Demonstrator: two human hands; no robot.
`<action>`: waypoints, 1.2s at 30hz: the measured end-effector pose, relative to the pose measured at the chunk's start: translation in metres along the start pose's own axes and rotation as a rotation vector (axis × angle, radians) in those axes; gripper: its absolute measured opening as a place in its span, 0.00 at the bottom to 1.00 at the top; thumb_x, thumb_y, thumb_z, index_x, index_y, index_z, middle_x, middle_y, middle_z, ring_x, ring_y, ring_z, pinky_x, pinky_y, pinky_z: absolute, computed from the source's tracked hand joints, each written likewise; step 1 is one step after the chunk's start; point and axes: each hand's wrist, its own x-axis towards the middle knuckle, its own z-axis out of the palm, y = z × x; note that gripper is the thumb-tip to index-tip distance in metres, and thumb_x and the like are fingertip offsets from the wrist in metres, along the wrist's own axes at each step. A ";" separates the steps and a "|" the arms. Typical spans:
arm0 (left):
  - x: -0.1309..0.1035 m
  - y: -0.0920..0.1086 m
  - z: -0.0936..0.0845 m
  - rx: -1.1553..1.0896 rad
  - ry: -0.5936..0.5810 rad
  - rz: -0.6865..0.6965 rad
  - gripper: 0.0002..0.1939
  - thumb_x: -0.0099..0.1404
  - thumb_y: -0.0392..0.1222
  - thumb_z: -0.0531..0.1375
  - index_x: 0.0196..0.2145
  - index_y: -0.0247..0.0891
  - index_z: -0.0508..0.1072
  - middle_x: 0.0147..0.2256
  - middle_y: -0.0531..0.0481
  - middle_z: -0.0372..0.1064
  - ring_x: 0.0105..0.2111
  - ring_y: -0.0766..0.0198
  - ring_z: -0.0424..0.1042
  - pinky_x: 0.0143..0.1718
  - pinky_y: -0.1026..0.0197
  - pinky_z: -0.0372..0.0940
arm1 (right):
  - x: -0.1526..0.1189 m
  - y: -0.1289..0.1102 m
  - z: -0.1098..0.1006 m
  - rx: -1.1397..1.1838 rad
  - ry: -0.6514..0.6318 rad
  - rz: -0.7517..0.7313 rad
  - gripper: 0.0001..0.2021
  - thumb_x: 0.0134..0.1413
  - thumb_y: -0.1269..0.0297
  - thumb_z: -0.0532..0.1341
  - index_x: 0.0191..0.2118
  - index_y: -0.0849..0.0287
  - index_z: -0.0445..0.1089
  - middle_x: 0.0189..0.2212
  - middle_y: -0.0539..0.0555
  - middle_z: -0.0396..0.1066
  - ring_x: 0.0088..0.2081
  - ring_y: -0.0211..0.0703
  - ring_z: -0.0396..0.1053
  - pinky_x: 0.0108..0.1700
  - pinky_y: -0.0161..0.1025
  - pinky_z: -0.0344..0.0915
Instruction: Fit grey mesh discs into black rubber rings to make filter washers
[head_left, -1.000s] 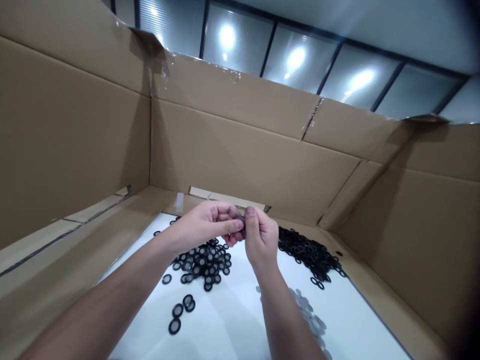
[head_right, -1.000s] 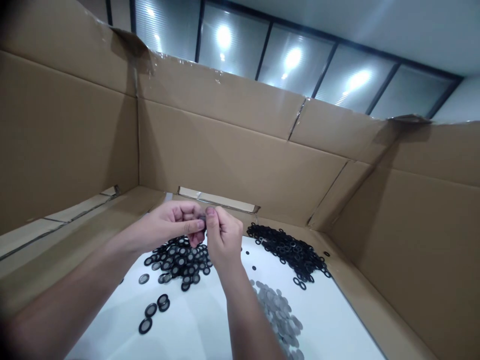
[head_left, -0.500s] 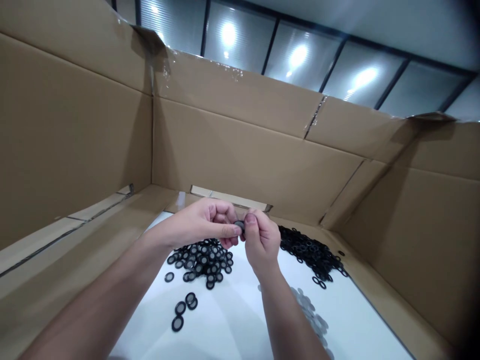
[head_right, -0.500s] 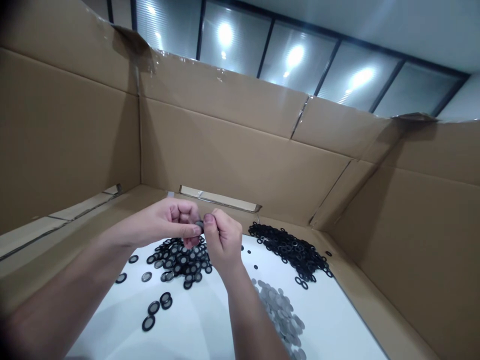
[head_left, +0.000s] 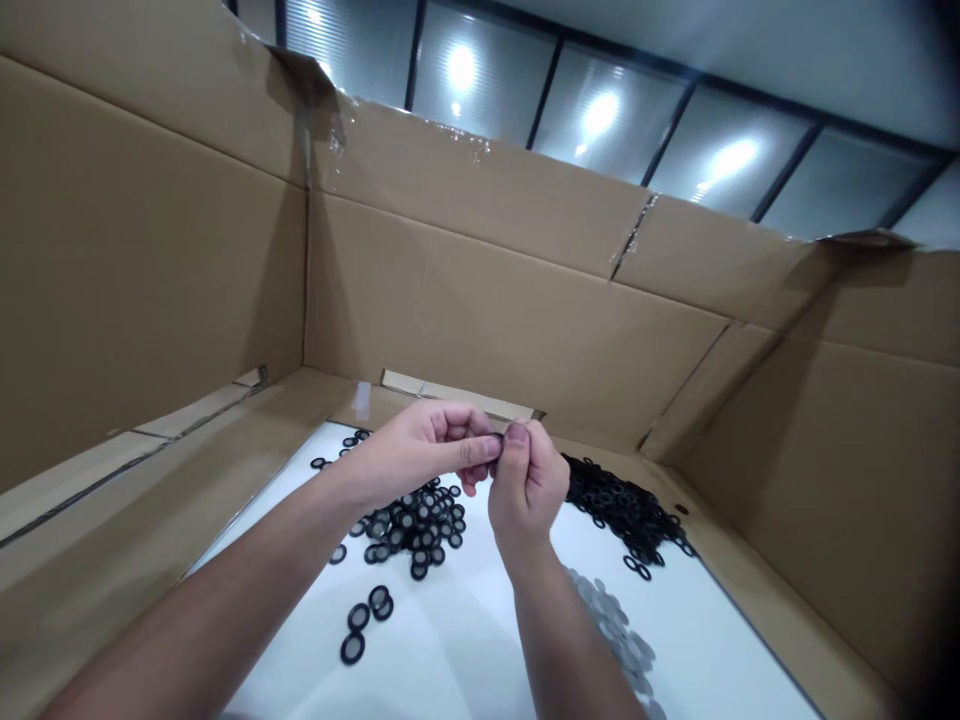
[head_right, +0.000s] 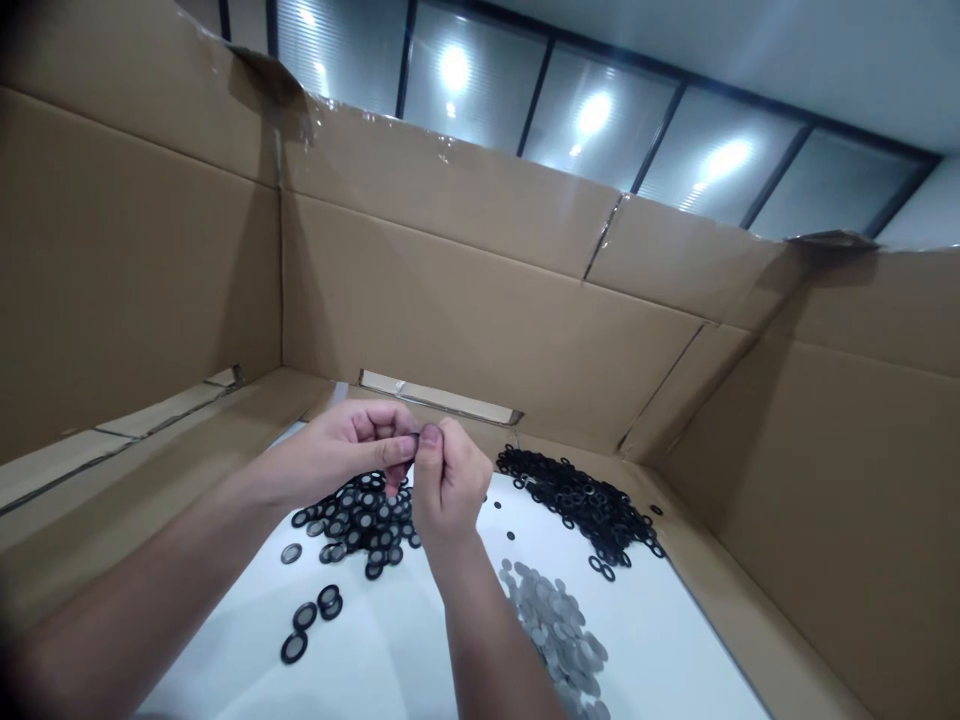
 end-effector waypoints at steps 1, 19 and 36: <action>0.001 0.000 0.000 0.002 0.007 0.005 0.09 0.67 0.44 0.63 0.34 0.34 0.74 0.28 0.53 0.70 0.27 0.71 0.70 0.31 0.67 0.66 | 0.002 0.000 -0.001 0.025 -0.039 0.025 0.17 0.67 0.66 0.52 0.24 0.57 0.55 0.17 0.44 0.55 0.19 0.32 0.53 0.24 0.33 0.51; -0.009 0.014 -0.031 0.300 -0.149 -0.171 0.12 0.65 0.45 0.63 0.29 0.35 0.67 0.24 0.56 0.65 0.26 0.70 0.64 0.26 0.66 0.56 | 0.009 0.002 -0.009 0.130 -0.470 -0.019 0.17 0.67 0.65 0.53 0.23 0.57 0.55 0.19 0.46 0.56 0.22 0.33 0.54 0.26 0.34 0.51; -0.005 0.013 -0.015 0.228 -0.075 -0.126 0.09 0.67 0.46 0.62 0.35 0.36 0.72 0.31 0.54 0.68 0.30 0.69 0.70 0.31 0.66 0.66 | 0.012 0.003 -0.008 0.096 -0.290 0.015 0.20 0.67 0.64 0.54 0.22 0.57 0.54 0.17 0.45 0.55 0.20 0.31 0.53 0.24 0.32 0.51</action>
